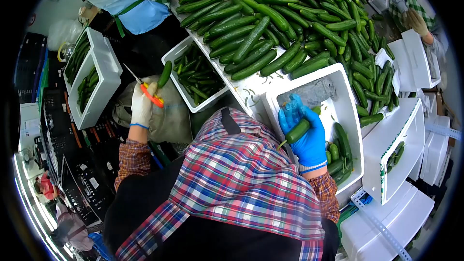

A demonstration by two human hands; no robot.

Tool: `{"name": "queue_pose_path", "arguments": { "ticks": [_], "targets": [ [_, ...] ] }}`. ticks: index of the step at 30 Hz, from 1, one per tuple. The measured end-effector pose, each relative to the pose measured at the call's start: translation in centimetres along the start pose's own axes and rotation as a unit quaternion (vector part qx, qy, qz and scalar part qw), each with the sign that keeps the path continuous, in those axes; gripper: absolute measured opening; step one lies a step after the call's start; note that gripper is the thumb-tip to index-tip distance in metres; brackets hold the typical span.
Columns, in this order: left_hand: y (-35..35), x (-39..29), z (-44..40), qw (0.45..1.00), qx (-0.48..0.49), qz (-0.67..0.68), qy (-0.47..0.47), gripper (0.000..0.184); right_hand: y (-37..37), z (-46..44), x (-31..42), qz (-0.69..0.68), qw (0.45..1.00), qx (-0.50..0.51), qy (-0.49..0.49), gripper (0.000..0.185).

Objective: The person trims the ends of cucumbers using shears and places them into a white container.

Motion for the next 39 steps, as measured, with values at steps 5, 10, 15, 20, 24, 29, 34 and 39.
{"name": "queue_pose_path", "arguments": {
  "ticks": [5, 10, 15, 20, 24, 29, 34, 39],
  "targets": [
    [4.7, -1.3, 0.4, 0.991, 0.071, -0.099, 0.046, 0.039, 1.2, 1.4, -0.1, -0.003, 1.0, 0.003, -0.009, 0.044],
    [14.5, -6.6, 5.7, 0.967, 0.244, 0.066, -0.003, 0.039, 2.5, 3.6, 2.1, 0.275, 0.946, -0.036, -0.166, 0.041],
    [24.6, -10.8, 10.6, 0.882, 0.466, 0.061, -0.02, 0.048, 3.1, 5.5, 2.5, 0.537, 0.804, -0.133, -0.216, 0.031],
    [31.7, -13.7, 15.2, 0.799, 0.597, 0.001, 0.074, 0.059, 1.1, 6.3, 2.5, 0.581, 0.737, -0.17, -0.301, 0.03],
    [34.4, -13.2, 18.2, 0.746, 0.637, -0.025, 0.19, 0.06, -0.1, 8.0, 3.3, 0.658, 0.594, -0.232, -0.4, 0.038],
    [35.2, -14.7, 19.5, 0.706, 0.611, -0.091, 0.346, 0.048, -0.7, 8.7, 3.5, 0.653, 0.581, -0.273, -0.403, 0.037],
    [35.6, -10.5, 18.5, 0.76, 0.622, -0.023, 0.188, 0.042, -0.7, 8.5, 3.6, 0.675, 0.542, -0.279, -0.417, 0.035],
    [36.1, -12.9, 18.9, 0.681, 0.64, -0.126, 0.334, 0.037, -1.1, 8.3, 3.5, 0.674, 0.541, -0.294, -0.409, 0.033]
  ]
}}
Point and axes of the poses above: each hand's wrist, its own z-axis away from the middle knuckle, its own y-axis out of the palm, x = y × z, the point moved 5 cm from there along -z, towards the middle knuckle, and after that the axes turned 9 degrees about y, right-handed, at the moved point
